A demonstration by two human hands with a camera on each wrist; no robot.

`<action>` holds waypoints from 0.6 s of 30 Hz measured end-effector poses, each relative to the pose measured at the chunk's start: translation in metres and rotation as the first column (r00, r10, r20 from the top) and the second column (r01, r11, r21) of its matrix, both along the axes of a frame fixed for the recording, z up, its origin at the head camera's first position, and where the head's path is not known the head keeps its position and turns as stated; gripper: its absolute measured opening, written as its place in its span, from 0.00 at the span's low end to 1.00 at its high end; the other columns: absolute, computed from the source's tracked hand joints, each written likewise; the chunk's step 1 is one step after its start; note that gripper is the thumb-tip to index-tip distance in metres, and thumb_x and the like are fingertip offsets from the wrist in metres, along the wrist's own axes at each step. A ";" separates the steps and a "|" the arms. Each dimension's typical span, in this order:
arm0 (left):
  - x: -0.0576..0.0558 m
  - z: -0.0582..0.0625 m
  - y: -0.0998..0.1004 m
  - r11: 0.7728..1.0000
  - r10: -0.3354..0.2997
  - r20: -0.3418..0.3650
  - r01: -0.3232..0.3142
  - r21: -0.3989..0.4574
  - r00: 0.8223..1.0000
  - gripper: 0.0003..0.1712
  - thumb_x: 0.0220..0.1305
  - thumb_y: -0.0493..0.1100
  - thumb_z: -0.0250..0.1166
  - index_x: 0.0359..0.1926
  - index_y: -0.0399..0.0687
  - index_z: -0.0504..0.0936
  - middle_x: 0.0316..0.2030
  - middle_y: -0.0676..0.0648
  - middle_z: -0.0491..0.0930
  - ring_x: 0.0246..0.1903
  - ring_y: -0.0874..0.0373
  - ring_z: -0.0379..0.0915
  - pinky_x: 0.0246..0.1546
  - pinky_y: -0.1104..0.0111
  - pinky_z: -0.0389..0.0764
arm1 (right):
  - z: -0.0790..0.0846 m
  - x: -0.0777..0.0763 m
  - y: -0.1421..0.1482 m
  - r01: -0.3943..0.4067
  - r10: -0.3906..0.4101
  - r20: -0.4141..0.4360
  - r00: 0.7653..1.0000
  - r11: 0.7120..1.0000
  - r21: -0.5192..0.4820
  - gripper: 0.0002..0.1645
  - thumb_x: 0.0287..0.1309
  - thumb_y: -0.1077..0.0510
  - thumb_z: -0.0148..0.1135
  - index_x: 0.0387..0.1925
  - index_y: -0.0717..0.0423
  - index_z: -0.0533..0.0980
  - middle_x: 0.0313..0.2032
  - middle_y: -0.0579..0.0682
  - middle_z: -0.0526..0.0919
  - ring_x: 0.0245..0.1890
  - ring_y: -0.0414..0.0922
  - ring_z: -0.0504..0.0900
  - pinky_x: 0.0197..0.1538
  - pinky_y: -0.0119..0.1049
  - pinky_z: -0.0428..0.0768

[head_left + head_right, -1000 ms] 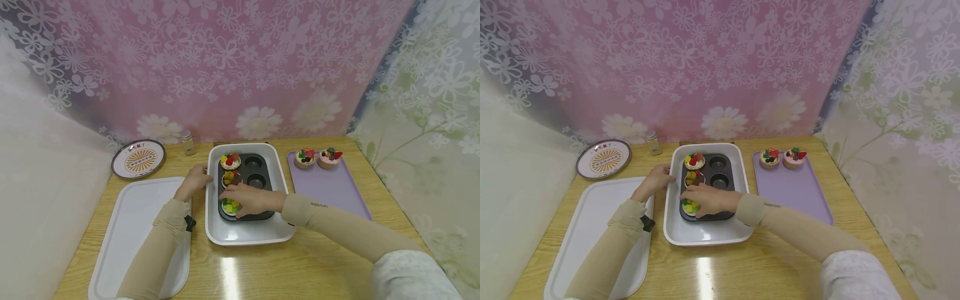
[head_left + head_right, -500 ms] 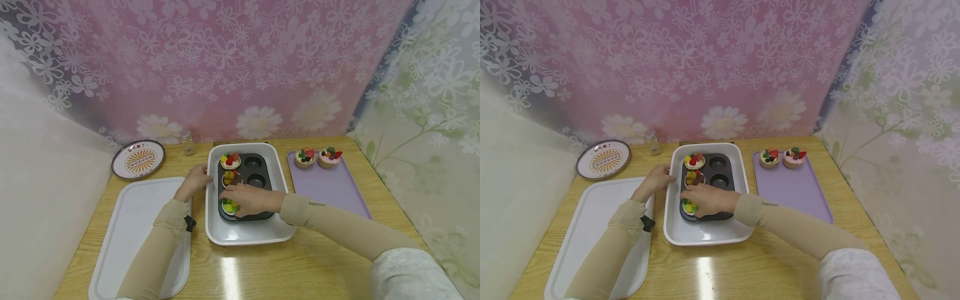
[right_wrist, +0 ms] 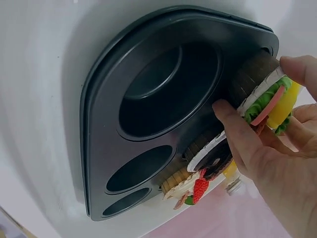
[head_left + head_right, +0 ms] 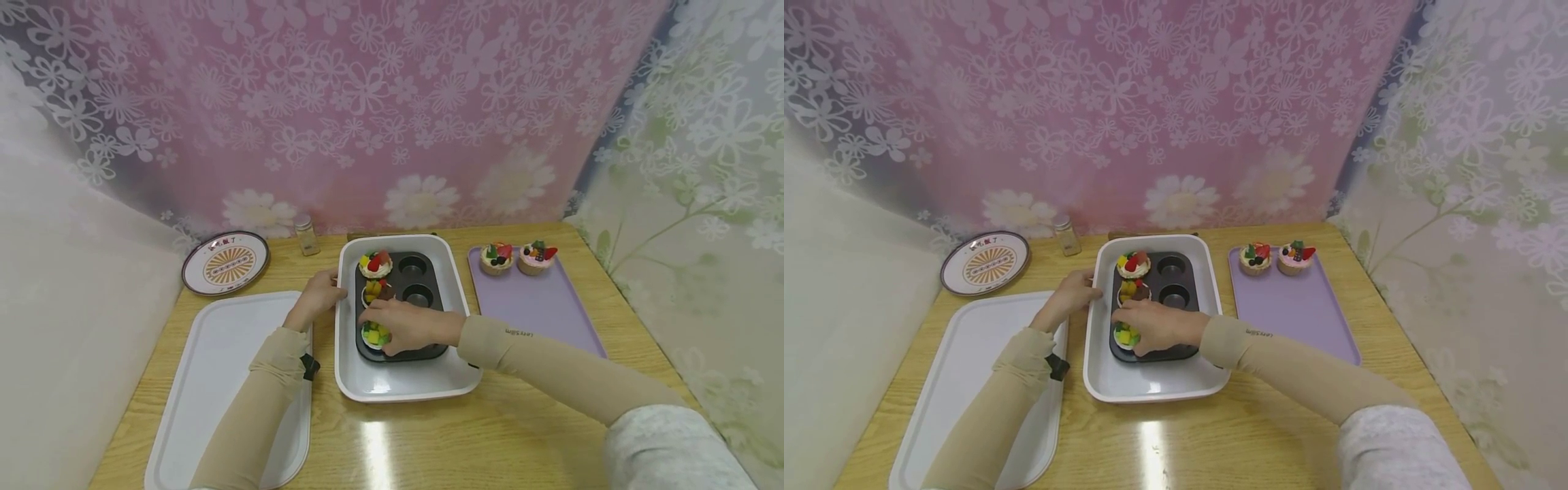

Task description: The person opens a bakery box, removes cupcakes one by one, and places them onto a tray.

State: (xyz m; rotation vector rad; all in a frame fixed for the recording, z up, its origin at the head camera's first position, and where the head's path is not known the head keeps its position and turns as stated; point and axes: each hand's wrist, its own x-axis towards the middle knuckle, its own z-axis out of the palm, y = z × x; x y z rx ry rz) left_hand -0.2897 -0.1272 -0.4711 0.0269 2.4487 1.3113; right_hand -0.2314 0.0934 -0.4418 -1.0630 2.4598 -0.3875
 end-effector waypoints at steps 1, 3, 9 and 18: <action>0.000 0.000 0.000 1.000 -0.001 0.000 0.001 0.000 1.000 0.33 0.71 0.34 0.59 0.76 0.44 0.70 0.61 0.32 0.80 0.56 0.41 0.83 0.44 0.60 0.88 | 0.000 0.000 0.000 0.002 -0.002 -0.003 1.000 1.000 0.002 0.42 0.59 0.56 0.77 0.73 0.49 0.71 0.69 0.51 0.74 0.64 0.46 0.77 0.70 0.46 0.78; 0.000 -0.001 0.000 1.000 -0.001 -0.002 0.001 -0.002 1.000 0.33 0.71 0.34 0.59 0.76 0.43 0.70 0.61 0.31 0.80 0.55 0.41 0.83 0.44 0.59 0.89 | 0.000 0.001 0.001 0.009 -0.009 -0.017 1.000 1.000 -0.006 0.41 0.59 0.56 0.77 0.73 0.48 0.71 0.69 0.51 0.73 0.65 0.48 0.75 0.69 0.47 0.78; 0.000 -0.002 0.001 1.000 -0.002 -0.013 0.002 -0.013 1.000 0.34 0.70 0.34 0.59 0.76 0.44 0.71 0.61 0.32 0.80 0.54 0.42 0.82 0.46 0.55 0.89 | 0.010 0.003 0.008 0.030 -0.037 -0.085 0.996 0.996 -0.086 0.39 0.59 0.56 0.77 0.71 0.47 0.72 0.66 0.51 0.73 0.58 0.50 0.71 0.62 0.46 0.78; -0.002 -0.004 0.001 1.000 0.003 -0.021 -0.004 -0.020 1.000 0.33 0.70 0.33 0.59 0.75 0.42 0.71 0.60 0.30 0.81 0.55 0.41 0.83 0.43 0.59 0.89 | 0.040 -0.008 0.034 0.103 -0.131 -0.128 0.983 0.973 -0.205 0.40 0.60 0.58 0.74 0.72 0.42 0.71 0.70 0.49 0.69 0.62 0.52 0.70 0.62 0.49 0.74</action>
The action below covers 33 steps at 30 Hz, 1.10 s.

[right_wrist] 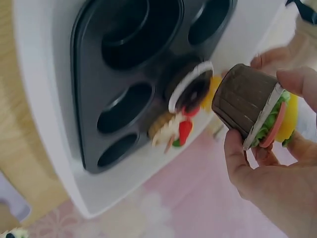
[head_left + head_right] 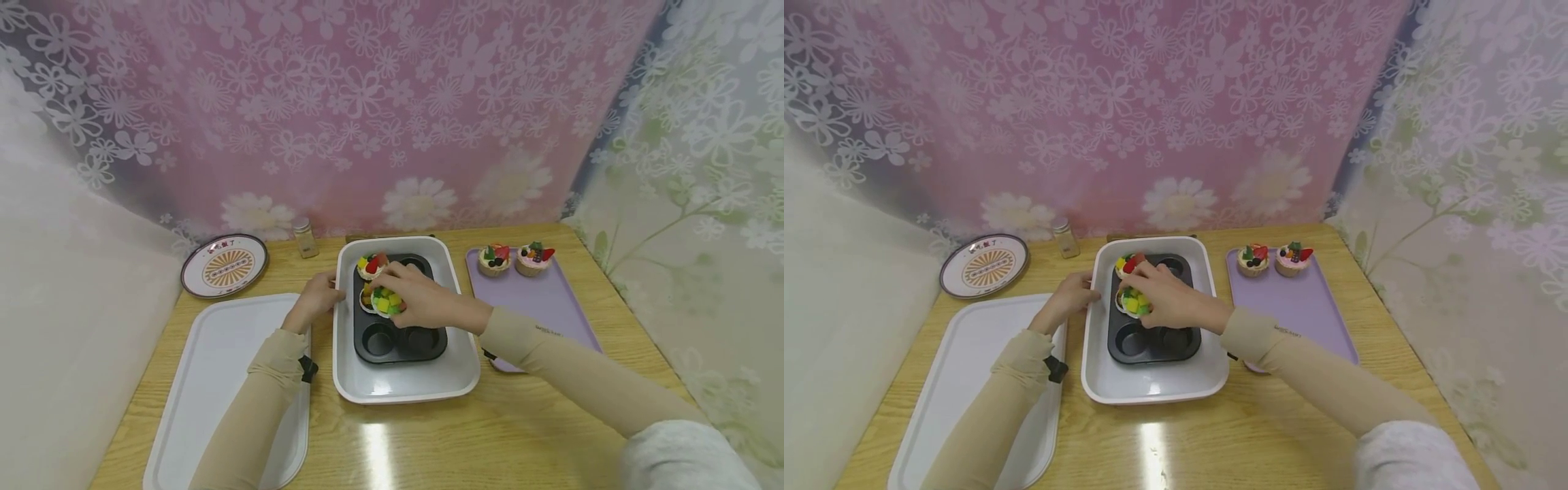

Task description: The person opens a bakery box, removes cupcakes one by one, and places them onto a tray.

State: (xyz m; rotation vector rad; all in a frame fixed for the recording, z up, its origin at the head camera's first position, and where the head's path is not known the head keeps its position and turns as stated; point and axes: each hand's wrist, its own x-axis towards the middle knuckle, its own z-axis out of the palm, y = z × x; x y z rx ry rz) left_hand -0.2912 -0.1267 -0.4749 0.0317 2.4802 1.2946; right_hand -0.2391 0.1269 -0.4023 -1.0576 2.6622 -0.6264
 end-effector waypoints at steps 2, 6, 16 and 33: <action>0.000 -0.001 0.000 1.000 0.005 0.005 -0.005 0.002 1.000 0.32 0.70 0.34 0.59 0.75 0.42 0.72 0.60 0.30 0.80 0.55 0.41 0.83 0.43 0.59 0.89 | 0.003 -0.004 0.007 0.036 -0.036 -0.004 0.999 0.999 -0.014 0.40 0.60 0.59 0.74 0.72 0.41 0.71 0.70 0.50 0.69 0.64 0.53 0.69 0.60 0.49 0.75; 0.000 -0.002 -0.001 1.000 0.010 0.013 -0.010 0.007 1.000 0.33 0.70 0.34 0.59 0.75 0.42 0.72 0.61 0.30 0.80 0.54 0.41 0.83 0.44 0.59 0.90 | 0.008 -0.011 0.021 0.085 -0.086 -0.016 0.996 0.995 -0.052 0.40 0.59 0.60 0.74 0.71 0.42 0.72 0.68 0.51 0.70 0.62 0.52 0.72 0.56 0.47 0.78; 0.001 -0.003 0.000 1.000 0.019 0.010 -0.020 0.015 1.000 0.34 0.69 0.33 0.59 0.75 0.40 0.71 0.57 0.30 0.82 0.52 0.40 0.85 0.42 0.59 0.90 | 0.016 -0.023 0.053 0.178 -0.178 0.012 0.984 0.976 -0.125 0.39 0.58 0.63 0.74 0.70 0.48 0.72 0.71 0.59 0.67 0.62 0.56 0.73 0.58 0.51 0.82; 0.001 0.000 0.001 1.000 0.004 -0.004 -0.004 0.011 1.000 0.34 0.69 0.33 0.59 0.76 0.40 0.70 0.61 0.29 0.80 0.55 0.40 0.84 0.45 0.58 0.90 | 0.017 -0.036 0.118 0.309 -0.310 0.015 0.951 0.942 -0.131 0.42 0.60 0.62 0.74 0.74 0.52 0.69 0.70 0.61 0.67 0.64 0.59 0.73 0.66 0.60 0.79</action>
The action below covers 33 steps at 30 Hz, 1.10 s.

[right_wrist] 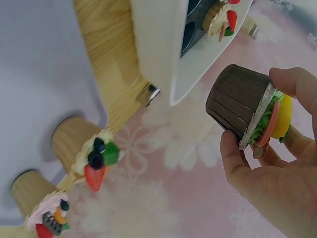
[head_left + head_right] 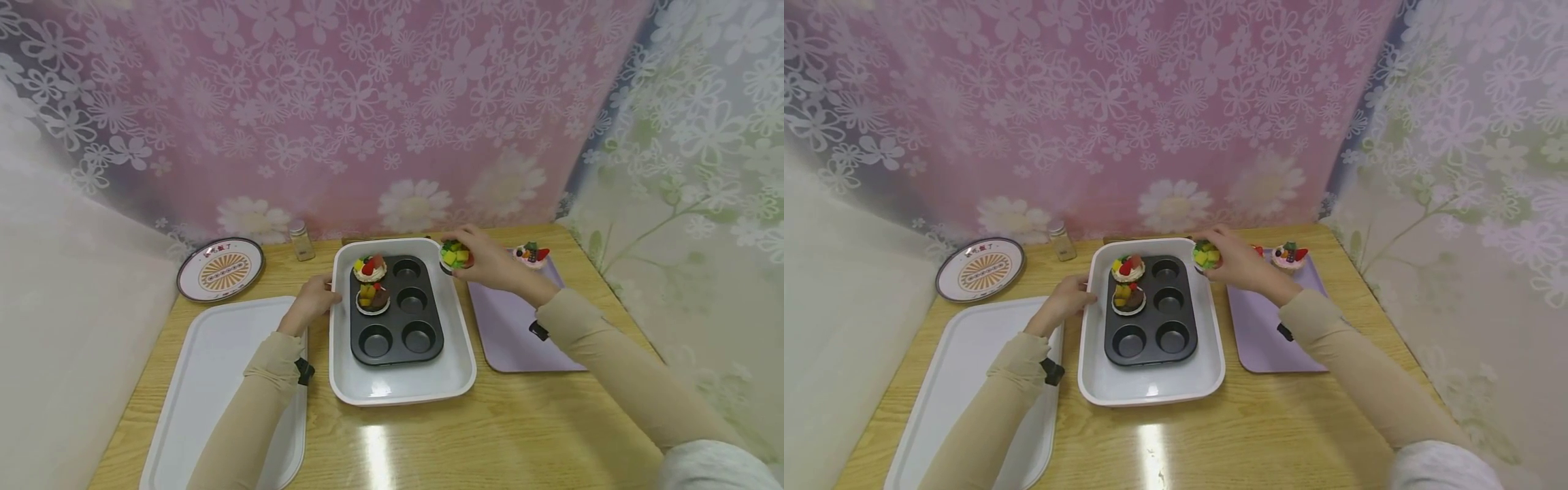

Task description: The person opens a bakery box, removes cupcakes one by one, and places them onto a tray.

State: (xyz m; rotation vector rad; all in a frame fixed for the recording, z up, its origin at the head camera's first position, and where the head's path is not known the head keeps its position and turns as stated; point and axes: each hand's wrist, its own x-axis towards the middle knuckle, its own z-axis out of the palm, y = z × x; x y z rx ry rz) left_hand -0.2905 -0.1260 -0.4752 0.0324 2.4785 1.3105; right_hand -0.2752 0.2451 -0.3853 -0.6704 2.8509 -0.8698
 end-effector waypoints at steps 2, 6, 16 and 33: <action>0.000 0.000 0.000 1.000 -0.001 -0.001 0.001 0.001 1.000 0.34 0.69 0.33 0.60 0.76 0.40 0.70 0.62 0.29 0.80 0.56 0.39 0.84 0.46 0.58 0.90 | -0.002 -0.001 0.005 0.011 -0.011 -0.002 1.000 1.000 0.016 0.42 0.60 0.62 0.74 0.74 0.52 0.69 0.70 0.61 0.67 0.65 0.59 0.72 0.67 0.61 0.78; 0.000 0.000 -0.001 1.000 -0.002 -0.001 0.002 0.004 1.000 0.34 0.69 0.34 0.60 0.76 0.40 0.71 0.63 0.30 0.79 0.57 0.38 0.83 0.46 0.58 0.89 | -0.008 -0.003 0.016 0.023 -0.022 -0.009 1.000 0.999 0.035 0.41 0.60 0.61 0.74 0.73 0.53 0.69 0.71 0.63 0.67 0.66 0.61 0.71 0.68 0.63 0.76; 0.000 -0.001 -0.001 1.000 0.005 0.001 -0.005 0.003 1.000 0.34 0.69 0.34 0.59 0.76 0.41 0.70 0.59 0.30 0.81 0.53 0.40 0.84 0.41 0.62 0.88 | -0.024 0.000 0.043 0.060 -0.060 -0.006 0.998 0.997 0.045 0.40 0.58 0.62 0.75 0.71 0.56 0.71 0.70 0.66 0.69 0.67 0.63 0.71 0.68 0.64 0.74; -0.001 -0.002 -0.001 1.000 -0.002 -0.003 0.002 0.014 1.000 0.35 0.67 0.34 0.59 0.76 0.39 0.70 0.57 0.30 0.83 0.50 0.42 0.85 0.38 0.65 0.87 | -0.047 0.008 0.071 0.110 -0.113 0.026 0.993 0.990 0.088 0.39 0.61 0.60 0.74 0.71 0.62 0.70 0.69 0.68 0.67 0.64 0.64 0.73 0.64 0.64 0.76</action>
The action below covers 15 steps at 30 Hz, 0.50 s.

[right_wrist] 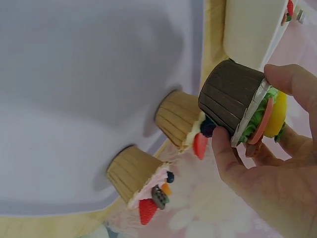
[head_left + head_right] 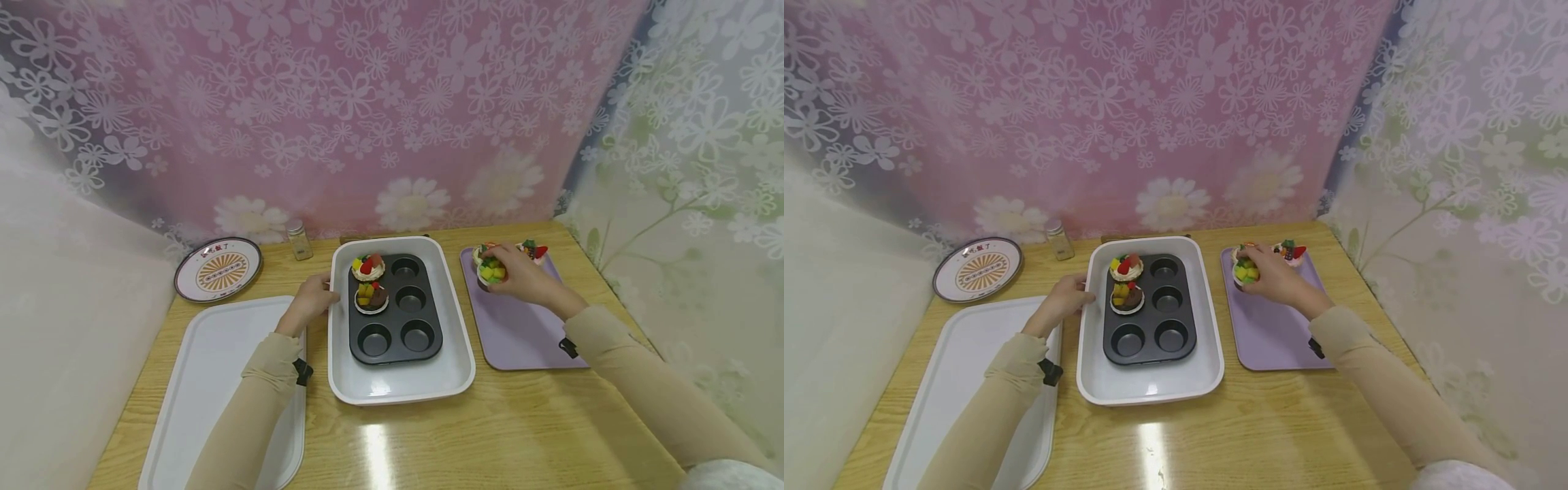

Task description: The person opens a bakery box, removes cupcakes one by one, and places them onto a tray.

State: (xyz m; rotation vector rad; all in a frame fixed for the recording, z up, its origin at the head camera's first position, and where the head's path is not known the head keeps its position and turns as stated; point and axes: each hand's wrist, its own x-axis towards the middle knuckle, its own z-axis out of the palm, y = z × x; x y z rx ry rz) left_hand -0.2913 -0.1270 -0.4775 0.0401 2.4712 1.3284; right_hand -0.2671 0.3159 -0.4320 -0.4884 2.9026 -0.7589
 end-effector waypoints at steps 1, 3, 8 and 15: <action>0.000 -0.001 0.000 1.000 0.000 0.000 0.000 0.000 1.000 0.35 0.67 0.34 0.59 0.76 0.39 0.70 0.57 0.30 0.83 0.50 0.42 0.86 0.38 0.65 0.87 | -0.002 0.000 0.002 -0.001 0.001 -0.003 1.000 1.000 -0.003 0.39 0.60 0.60 0.74 0.70 0.62 0.70 0.69 0.68 0.68 0.64 0.64 0.74 0.63 0.64 0.76; -0.001 -0.001 0.000 1.000 0.003 0.001 -0.003 0.001 1.000 0.35 0.67 0.34 0.59 0.76 0.40 0.70 0.57 0.30 0.83 0.50 0.42 0.85 0.38 0.65 0.87 | -0.005 0.000 0.004 -0.004 0.004 -0.009 1.000 1.000 -0.007 0.38 0.60 0.61 0.74 0.69 0.63 0.70 0.68 0.67 0.69 0.63 0.63 0.74 0.63 0.64 0.76; -0.001 -0.002 0.000 1.000 0.003 -0.003 -0.003 0.003 1.000 0.35 0.67 0.34 0.59 0.75 0.40 0.71 0.56 0.30 0.83 0.49 0.43 0.86 0.38 0.64 0.87 | -0.012 0.000 0.010 0.010 -0.011 0.003 1.000 1.000 0.018 0.39 0.60 0.61 0.74 0.70 0.65 0.69 0.68 0.70 0.67 0.62 0.64 0.75 0.62 0.64 0.77; -0.001 -0.002 -0.001 1.000 0.013 0.003 -0.013 0.006 1.000 0.35 0.67 0.34 0.59 0.76 0.41 0.70 0.56 0.31 0.83 0.48 0.46 0.85 0.38 0.65 0.87 | -0.022 0.000 0.013 0.020 -0.020 0.016 1.000 0.999 0.036 0.38 0.59 0.61 0.74 0.69 0.64 0.70 0.66 0.71 0.70 0.60 0.63 0.76 0.61 0.63 0.78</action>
